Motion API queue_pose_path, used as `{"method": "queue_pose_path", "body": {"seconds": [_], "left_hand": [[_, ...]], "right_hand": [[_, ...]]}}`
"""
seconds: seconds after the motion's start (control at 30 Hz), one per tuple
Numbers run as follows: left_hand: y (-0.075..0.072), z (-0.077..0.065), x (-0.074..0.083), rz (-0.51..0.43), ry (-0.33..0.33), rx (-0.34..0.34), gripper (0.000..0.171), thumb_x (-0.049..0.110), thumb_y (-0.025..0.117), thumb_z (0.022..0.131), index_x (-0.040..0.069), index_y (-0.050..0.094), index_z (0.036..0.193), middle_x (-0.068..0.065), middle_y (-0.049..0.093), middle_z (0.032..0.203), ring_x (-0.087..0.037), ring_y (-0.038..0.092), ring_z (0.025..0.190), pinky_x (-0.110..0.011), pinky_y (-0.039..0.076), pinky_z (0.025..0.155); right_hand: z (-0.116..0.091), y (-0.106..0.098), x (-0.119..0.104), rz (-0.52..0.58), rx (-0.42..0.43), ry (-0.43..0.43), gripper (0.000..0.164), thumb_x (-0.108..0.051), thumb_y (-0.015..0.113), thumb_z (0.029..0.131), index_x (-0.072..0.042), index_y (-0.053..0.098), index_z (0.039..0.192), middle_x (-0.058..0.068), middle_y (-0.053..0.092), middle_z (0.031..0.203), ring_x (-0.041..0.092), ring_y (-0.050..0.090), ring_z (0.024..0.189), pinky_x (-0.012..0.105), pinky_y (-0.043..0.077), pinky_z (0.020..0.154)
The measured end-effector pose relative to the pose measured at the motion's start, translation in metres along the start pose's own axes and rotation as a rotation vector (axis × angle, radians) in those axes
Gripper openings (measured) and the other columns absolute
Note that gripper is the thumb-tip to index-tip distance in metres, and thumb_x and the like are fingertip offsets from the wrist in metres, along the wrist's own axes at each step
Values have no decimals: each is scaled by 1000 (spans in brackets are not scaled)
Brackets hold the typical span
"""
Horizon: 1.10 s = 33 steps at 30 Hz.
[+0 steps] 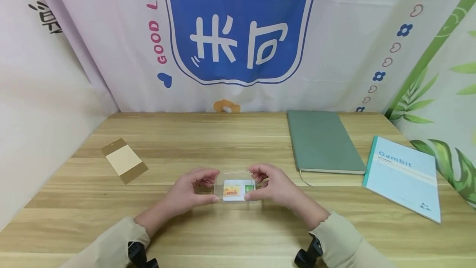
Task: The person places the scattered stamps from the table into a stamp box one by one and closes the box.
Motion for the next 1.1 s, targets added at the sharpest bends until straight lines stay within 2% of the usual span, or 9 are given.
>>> {"method": "queue_pose_path", "body": {"seconds": [0.2, 0.43, 0.63, 0.83, 1.1], "left_hand": [[3, 2, -4, 15, -25, -28, 62, 20, 81, 69, 2, 56, 124, -5, 59, 109, -15, 56, 95, -24, 49, 84], [8, 6, -5, 152, -48, -55, 61, 27, 80, 72, 5, 58, 124, 0, 58, 111, -11, 54, 94, -26, 48, 82], [11, 7, -4, 209, -43, -71, 60, 27, 79, 72, 6, 59, 124, 0, 59, 112, -11, 53, 94, -28, 47, 83], [13, 9, -2, 266, -68, -100, 61, 29, 79, 72, 8, 58, 125, -1, 57, 114, -12, 52, 95, -30, 47, 84], [14, 11, 2, 293, -110, -148, 62, 30, 77, 74, 7, 56, 127, -1, 55, 115, -13, 50, 97, -33, 45, 84]], "right_hand": [[-2, 2, 5, -5, 6, 7, 65, -14, 81, 69, 6, 51, 123, 15, 53, 102, 23, 49, 89, 24, 47, 73], [-1, 5, 14, -24, 17, 14, 65, -14, 81, 68, 8, 51, 122, 13, 54, 101, 21, 49, 89, 24, 47, 74], [-2, 6, 14, -50, 9, 28, 63, -11, 80, 69, 9, 51, 120, 12, 53, 100, 20, 48, 86, 22, 46, 72], [-2, 6, 11, -65, 9, 26, 62, -11, 81, 68, 9, 52, 119, 12, 52, 99, 19, 46, 84, 21, 44, 70], [-2, 9, 12, -131, 31, 23, 60, -15, 83, 66, 6, 55, 114, 9, 52, 97, 18, 46, 84, 21, 43, 69]]}}
Point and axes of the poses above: each hand's wrist, its own z-axis towards the middle knuckle, its own y-axis out of the palm, x = y × z, the point moved 1 cm from there along z, towards the middle knuckle
